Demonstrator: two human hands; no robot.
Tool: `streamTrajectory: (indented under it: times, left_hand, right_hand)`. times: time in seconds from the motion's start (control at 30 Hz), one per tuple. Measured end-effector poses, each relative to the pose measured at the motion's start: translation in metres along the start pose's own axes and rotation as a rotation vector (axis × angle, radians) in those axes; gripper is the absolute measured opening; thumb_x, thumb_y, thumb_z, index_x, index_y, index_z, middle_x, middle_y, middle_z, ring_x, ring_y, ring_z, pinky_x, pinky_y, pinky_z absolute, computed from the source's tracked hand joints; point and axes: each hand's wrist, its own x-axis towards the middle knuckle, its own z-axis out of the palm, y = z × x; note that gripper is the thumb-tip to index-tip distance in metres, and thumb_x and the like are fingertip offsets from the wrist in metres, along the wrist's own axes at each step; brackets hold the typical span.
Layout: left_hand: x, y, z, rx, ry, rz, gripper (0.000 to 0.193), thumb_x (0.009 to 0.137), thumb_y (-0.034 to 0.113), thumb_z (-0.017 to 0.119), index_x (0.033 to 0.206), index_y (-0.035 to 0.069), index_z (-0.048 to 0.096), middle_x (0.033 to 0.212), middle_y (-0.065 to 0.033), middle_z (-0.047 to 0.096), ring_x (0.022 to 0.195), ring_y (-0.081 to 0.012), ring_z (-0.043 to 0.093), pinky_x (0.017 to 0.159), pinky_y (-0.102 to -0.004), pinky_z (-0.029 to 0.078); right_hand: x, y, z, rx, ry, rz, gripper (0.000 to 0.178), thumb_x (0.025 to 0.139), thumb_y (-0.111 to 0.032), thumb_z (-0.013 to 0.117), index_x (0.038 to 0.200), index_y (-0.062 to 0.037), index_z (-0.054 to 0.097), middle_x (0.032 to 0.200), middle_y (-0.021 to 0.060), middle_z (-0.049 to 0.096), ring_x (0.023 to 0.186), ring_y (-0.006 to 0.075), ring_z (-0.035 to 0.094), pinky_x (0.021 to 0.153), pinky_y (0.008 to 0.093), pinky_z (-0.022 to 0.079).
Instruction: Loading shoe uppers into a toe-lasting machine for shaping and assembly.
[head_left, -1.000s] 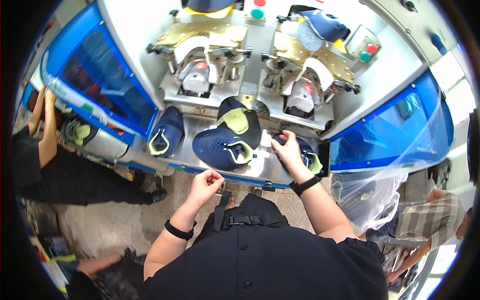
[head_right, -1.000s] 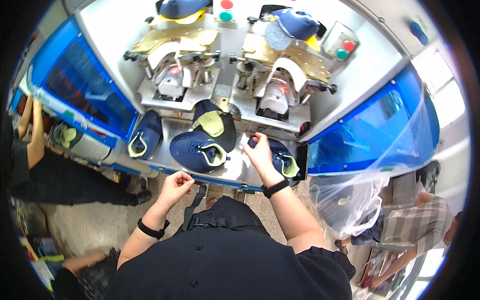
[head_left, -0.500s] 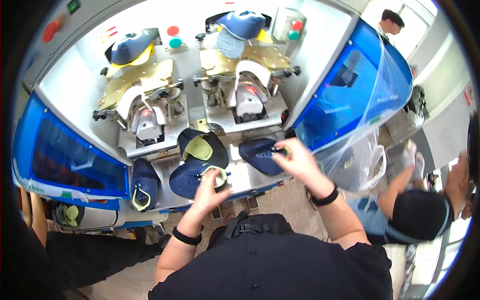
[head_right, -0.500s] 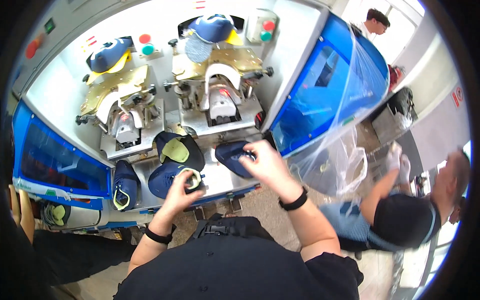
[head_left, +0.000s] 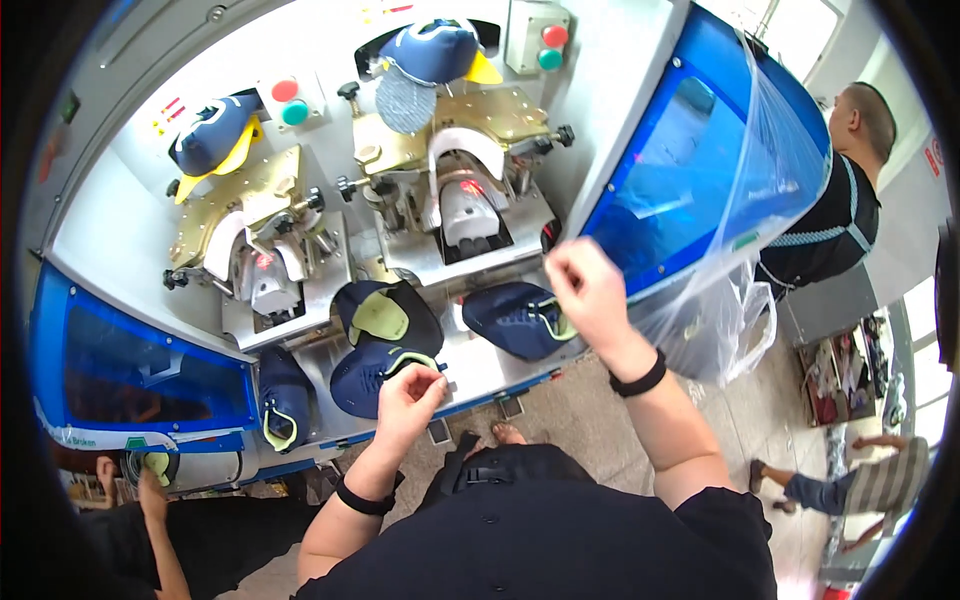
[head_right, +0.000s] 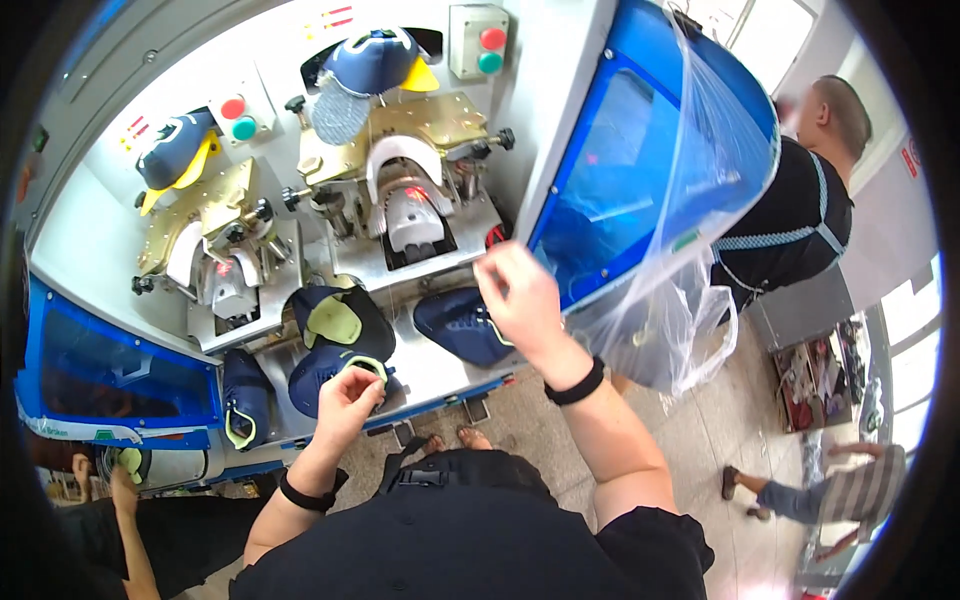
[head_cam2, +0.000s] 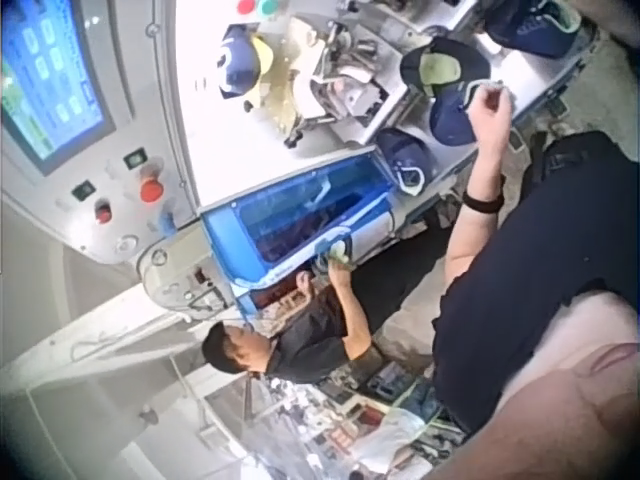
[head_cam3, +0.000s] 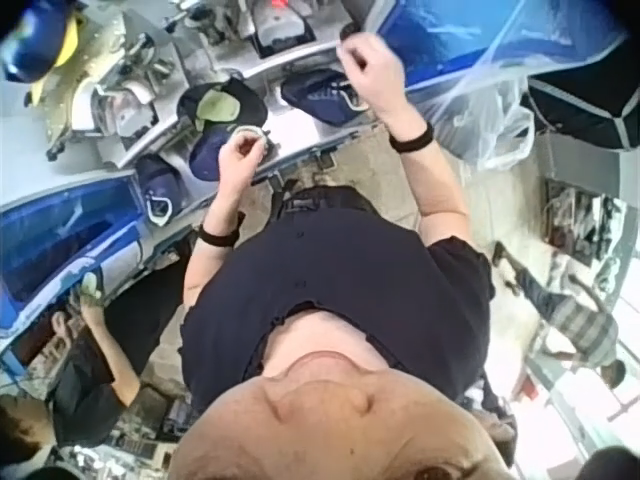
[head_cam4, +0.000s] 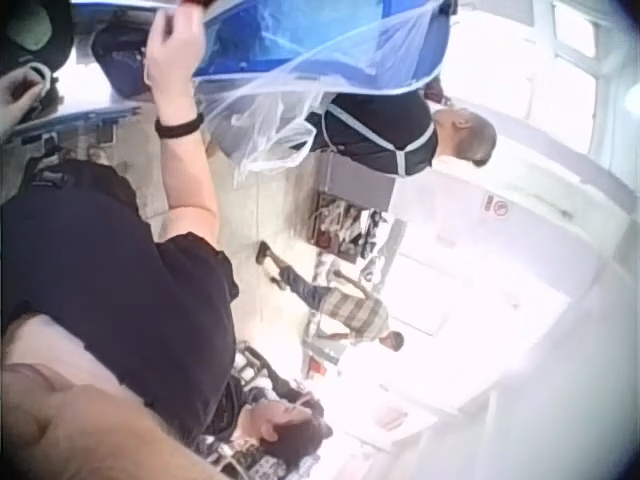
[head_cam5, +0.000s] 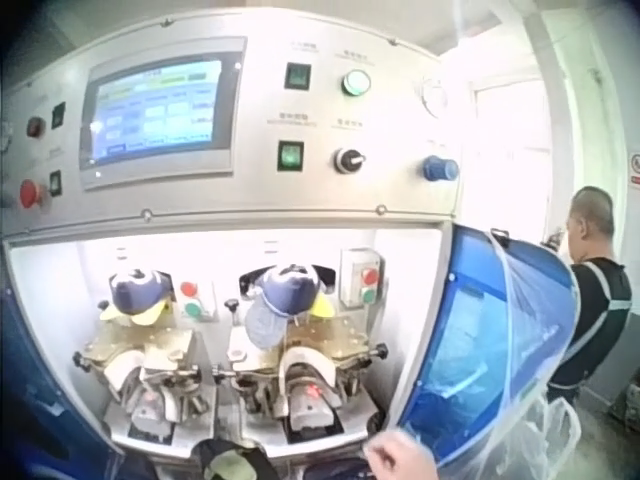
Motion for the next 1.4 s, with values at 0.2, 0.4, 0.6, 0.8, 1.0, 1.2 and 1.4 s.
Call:
streamTrajectory:
  times: [0.2, 0.4, 0.6, 0.8, 1.0, 1.2, 1.4]
  left_hand:
    - [0.021, 0.058, 0.02, 0.095, -0.089, 0.14, 0.006, 0.088, 0.005, 0.064, 0.089, -0.001, 0.062, 0.079, -0.0011, 0.064, 0.07, -0.0061, 0.06, 0.065, -0.0208, 0.048]
    - [0.031, 0.067, 0.022, -0.052, -0.01, 0.245, 0.005, 0.088, 0.005, 0.065, 0.089, 0.0, 0.062, 0.08, 0.0001, 0.062, 0.072, -0.0052, 0.058, 0.066, -0.0203, 0.047]
    - [0.044, 0.055, -0.048, -0.327, 0.333, 0.37, 0.045, 0.091, 0.024, 0.064, 0.128, 0.0, 0.05, 0.127, -0.0106, 0.055, 0.12, -0.018, 0.05, 0.104, -0.032, 0.037]
    - [0.064, 0.019, -0.007, -0.242, -0.155, 0.329, 0.105, 0.068, 0.052, 0.08, 0.144, 0.001, 0.029, 0.145, -0.0129, 0.037, 0.138, -0.0253, 0.031, 0.115, -0.0366, 0.02]
    - [0.054, 0.009, 0.012, 0.096, -0.207, 0.4, 0.086, 0.062, 0.048, 0.084, 0.128, 0.002, 0.051, 0.125, -0.015, 0.045, 0.124, -0.0282, 0.044, 0.105, -0.0397, 0.034]
    - [0.033, 0.021, 0.078, -0.529, -0.011, 0.006, 0.076, 0.075, 0.01, 0.079, 0.135, 0.005, 0.031, 0.124, -0.0111, 0.052, 0.114, -0.0191, 0.053, 0.098, -0.0343, 0.044]
    - [0.087, 0.021, 0.082, -0.31, 0.205, 0.123, 0.058, 0.08, 0.025, 0.076, 0.122, 0.0, 0.045, 0.109, -0.0108, 0.061, 0.1, -0.0163, 0.058, 0.09, -0.0316, 0.047]
  right_hand:
    - [0.214, -0.047, 0.014, -0.179, 0.201, -0.32, 0.034, 0.087, -0.027, 0.064, 0.113, -0.0069, 0.056, 0.115, 0.0154, 0.059, 0.093, 0.0361, 0.062, 0.076, 0.041, 0.052]
    - [0.281, -0.024, 0.043, 0.061, -0.237, -0.302, 0.045, 0.08, -0.043, 0.07, 0.106, -0.0075, 0.066, 0.105, 0.0162, 0.066, 0.098, 0.0323, 0.062, 0.087, 0.0374, 0.049]
    - [0.037, -0.059, 0.053, 0.042, -0.028, -0.46, 0.03, 0.066, -0.019, 0.083, 0.08, -0.0072, 0.06, 0.078, 0.0119, 0.058, 0.069, 0.0297, 0.059, 0.059, 0.04, 0.048]
    - [-0.099, -0.054, 0.047, 0.009, -0.105, -0.249, 0.037, 0.062, -0.013, 0.082, 0.091, -0.0118, 0.06, 0.087, 0.0061, 0.057, 0.071, 0.0282, 0.059, 0.059, 0.0367, 0.048]
    - [-0.122, -0.03, 0.022, 0.007, -0.234, -0.32, 0.04, 0.056, -0.008, 0.069, 0.096, -0.0101, 0.062, 0.1, 0.0073, 0.057, 0.07, 0.0294, 0.057, 0.059, 0.0391, 0.048]
    - [-0.12, -0.011, 0.039, 0.068, -0.237, -0.185, 0.036, 0.059, -0.007, 0.07, 0.093, -0.0099, 0.061, 0.095, 0.0068, 0.056, 0.071, 0.0281, 0.056, 0.06, 0.0377, 0.048]
    - [-0.041, -0.019, 0.022, -0.002, -0.112, -0.134, 0.048, 0.074, -0.034, 0.077, 0.114, -0.0131, 0.061, 0.11, 0.0115, 0.053, 0.089, 0.0278, 0.055, 0.075, 0.0393, 0.047]
